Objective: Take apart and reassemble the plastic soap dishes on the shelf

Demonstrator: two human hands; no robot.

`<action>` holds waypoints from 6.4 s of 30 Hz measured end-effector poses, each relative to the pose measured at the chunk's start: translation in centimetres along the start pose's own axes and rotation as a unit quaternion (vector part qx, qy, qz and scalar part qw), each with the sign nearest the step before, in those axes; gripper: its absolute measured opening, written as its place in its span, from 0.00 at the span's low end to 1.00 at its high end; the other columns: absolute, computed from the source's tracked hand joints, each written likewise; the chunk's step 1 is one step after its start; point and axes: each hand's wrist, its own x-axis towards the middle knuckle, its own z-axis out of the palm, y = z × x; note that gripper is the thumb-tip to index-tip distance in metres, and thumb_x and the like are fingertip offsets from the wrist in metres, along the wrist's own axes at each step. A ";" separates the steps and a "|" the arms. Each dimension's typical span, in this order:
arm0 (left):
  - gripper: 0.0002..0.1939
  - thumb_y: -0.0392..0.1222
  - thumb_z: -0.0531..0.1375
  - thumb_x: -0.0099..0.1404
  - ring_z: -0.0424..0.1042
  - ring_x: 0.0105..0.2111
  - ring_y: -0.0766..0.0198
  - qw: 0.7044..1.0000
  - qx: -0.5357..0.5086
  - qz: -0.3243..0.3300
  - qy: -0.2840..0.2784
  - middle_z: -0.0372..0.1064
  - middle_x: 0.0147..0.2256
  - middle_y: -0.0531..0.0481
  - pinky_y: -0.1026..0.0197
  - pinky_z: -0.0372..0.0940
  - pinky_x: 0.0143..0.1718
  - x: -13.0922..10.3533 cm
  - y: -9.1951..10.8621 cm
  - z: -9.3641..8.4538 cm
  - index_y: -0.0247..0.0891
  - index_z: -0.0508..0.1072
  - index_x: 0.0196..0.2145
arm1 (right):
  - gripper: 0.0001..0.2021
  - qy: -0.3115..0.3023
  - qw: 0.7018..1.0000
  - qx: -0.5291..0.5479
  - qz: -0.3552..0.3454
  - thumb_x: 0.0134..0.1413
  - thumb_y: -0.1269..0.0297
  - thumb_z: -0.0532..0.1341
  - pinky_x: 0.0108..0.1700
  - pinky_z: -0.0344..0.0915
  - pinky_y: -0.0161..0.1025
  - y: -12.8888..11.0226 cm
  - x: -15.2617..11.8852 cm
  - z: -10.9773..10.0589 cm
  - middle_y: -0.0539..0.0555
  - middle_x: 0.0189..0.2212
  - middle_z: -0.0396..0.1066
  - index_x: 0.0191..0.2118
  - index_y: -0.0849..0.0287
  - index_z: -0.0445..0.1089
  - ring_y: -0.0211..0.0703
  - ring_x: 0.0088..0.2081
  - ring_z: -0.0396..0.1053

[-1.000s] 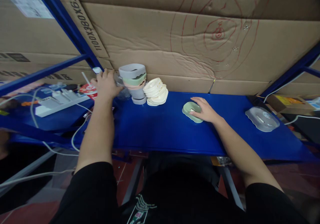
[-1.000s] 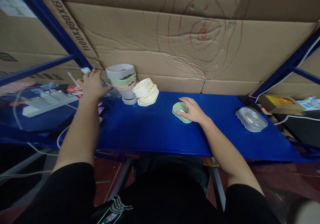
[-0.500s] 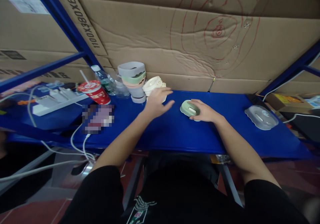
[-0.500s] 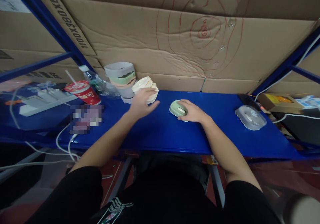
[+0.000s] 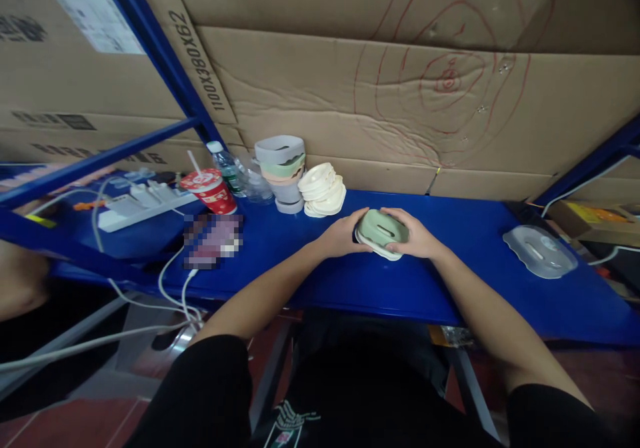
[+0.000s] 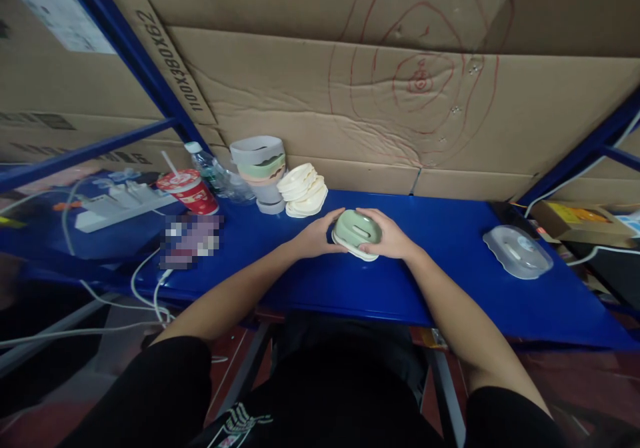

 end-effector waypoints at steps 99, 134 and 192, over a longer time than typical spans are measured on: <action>0.21 0.59 0.73 0.63 0.76 0.57 0.42 0.969 0.246 -0.008 -0.018 0.71 0.61 0.33 0.44 0.71 0.56 -0.6 -0.1 1.7 0.38 0.75 0.37 | 0.47 0.073 0.858 -0.356 0.364 0.54 0.30 0.65 0.66 0.56 0.82 2.9 -4.1 -9.1 0.71 0.71 0.63 0.73 0.52 0.63 0.82 0.70 0.59; 0.22 0.54 0.61 0.73 0.63 0.67 0.39 0.895 0.385 -0.055 0.220 0.68 0.68 0.39 0.36 0.55 0.65 1.2 -1.1 -8.0 0.43 0.77 0.59 | 0.49 -0.022 0.936 -0.256 0.241 0.57 0.40 0.69 0.71 0.57 0.70 6.7 -3.2 -5.0 0.71 0.76 0.52 0.77 0.55 0.56 0.79 0.75 0.52; 0.40 0.55 0.73 0.61 0.52 0.72 0.35 0.782 0.335 -0.116 0.513 0.56 0.71 0.37 0.30 0.49 0.73 -4.5 -1.3 -26.2 0.35 0.62 0.61 | 0.47 0.131 0.981 -0.120 0.081 0.61 0.31 0.61 0.70 0.62 0.69 1.0 -0.4 -2.2 0.66 0.72 0.58 0.78 0.48 0.51 0.70 0.69 0.64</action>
